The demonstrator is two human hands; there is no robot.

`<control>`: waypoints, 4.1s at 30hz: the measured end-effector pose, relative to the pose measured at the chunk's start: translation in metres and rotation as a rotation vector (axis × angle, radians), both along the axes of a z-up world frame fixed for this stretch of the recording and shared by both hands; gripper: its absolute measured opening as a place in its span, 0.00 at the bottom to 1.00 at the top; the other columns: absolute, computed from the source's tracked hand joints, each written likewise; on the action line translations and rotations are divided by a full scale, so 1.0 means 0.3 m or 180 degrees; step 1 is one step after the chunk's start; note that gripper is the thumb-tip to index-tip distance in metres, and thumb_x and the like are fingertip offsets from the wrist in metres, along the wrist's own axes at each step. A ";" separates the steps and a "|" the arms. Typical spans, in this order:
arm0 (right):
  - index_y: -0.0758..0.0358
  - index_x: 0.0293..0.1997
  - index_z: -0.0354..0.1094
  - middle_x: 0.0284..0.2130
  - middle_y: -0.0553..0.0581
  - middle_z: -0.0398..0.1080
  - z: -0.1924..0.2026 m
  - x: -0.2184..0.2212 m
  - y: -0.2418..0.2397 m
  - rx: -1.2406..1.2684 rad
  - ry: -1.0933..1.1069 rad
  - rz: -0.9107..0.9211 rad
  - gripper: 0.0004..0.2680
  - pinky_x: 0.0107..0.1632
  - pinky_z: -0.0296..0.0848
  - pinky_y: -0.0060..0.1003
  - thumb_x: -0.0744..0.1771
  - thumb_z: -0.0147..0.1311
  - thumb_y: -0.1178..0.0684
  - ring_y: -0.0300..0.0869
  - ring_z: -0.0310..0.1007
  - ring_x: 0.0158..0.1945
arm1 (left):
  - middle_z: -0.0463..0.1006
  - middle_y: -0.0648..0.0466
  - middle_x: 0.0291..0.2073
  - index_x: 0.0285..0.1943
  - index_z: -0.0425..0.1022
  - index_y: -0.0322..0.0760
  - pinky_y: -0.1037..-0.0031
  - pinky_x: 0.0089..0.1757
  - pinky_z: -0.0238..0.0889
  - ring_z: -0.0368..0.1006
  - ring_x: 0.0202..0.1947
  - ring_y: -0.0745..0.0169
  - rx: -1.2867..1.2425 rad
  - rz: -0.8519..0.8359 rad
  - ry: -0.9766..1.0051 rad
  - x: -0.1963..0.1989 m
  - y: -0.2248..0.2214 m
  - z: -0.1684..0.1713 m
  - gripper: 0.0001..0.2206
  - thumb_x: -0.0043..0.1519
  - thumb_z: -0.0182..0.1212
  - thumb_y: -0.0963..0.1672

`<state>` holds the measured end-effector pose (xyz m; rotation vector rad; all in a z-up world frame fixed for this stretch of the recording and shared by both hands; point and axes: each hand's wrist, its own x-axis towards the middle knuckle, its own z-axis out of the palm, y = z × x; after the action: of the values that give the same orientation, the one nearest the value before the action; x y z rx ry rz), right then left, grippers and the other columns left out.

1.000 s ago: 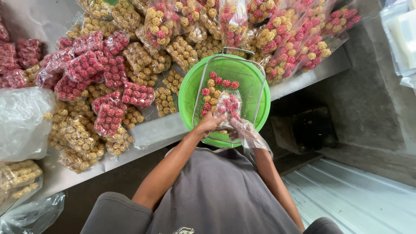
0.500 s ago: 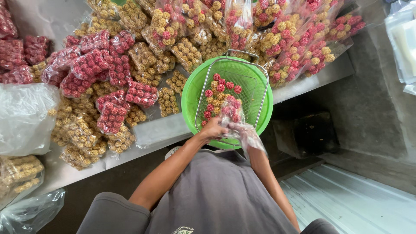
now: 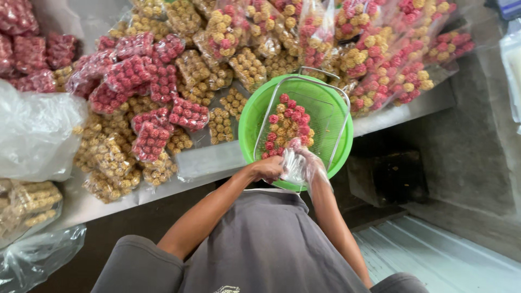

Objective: The person repeatedly scoops small round snack balls from a green strainer into clear plastic bags using both hands. They seal each bag and place it on a metal table among many other pre-packed snack bags. The process is repetitive and continuous throughout the clip.

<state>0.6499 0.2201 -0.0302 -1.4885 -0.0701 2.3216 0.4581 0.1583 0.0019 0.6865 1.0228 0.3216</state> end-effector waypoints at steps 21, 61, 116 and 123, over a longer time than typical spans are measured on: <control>0.71 0.49 0.66 0.37 0.63 0.72 0.069 -0.005 0.066 0.2796 -0.1986 -0.0109 0.12 0.39 0.74 0.38 0.64 0.63 0.68 0.48 0.73 0.37 | 0.74 0.47 0.29 0.44 0.75 0.35 0.58 0.33 0.62 0.71 0.30 0.49 0.1719 0.0249 0.0756 -0.236 -0.037 0.011 0.08 0.58 0.54 0.41; 0.70 0.58 0.66 0.40 0.59 0.74 0.373 -0.278 -0.003 0.2347 -0.2573 0.1495 0.15 0.37 0.76 0.33 0.65 0.59 0.58 0.41 0.76 0.36 | 0.78 0.38 0.43 0.46 0.74 0.29 0.54 0.42 0.72 0.76 0.45 0.39 0.0014 0.1718 0.4355 -0.829 -0.565 -0.396 0.25 0.45 0.77 0.48; 0.58 0.52 0.69 0.46 0.53 0.73 0.905 -0.244 0.010 0.3349 0.0833 -0.0837 0.15 0.55 0.80 0.38 0.64 0.64 0.46 0.44 0.78 0.49 | 0.79 0.45 0.57 0.59 0.78 0.31 0.67 0.57 0.66 0.74 0.57 0.55 0.2289 0.1230 0.1108 -0.169 0.081 0.691 0.16 0.63 0.52 0.37; 0.66 0.49 0.71 0.36 0.51 0.75 0.845 -0.261 0.040 0.4460 -0.2185 0.0339 0.08 0.36 0.73 0.26 0.68 0.59 0.54 0.34 0.73 0.35 | 0.71 0.42 0.65 0.64 0.71 0.27 0.64 0.63 0.57 0.65 0.66 0.48 0.2769 0.1590 0.1625 -0.060 0.093 0.743 0.20 0.62 0.49 0.40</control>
<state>0.5717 0.2321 0.2234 -1.2772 -1.5616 1.0410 0.4400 0.1861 0.2248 1.3325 1.5516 1.1064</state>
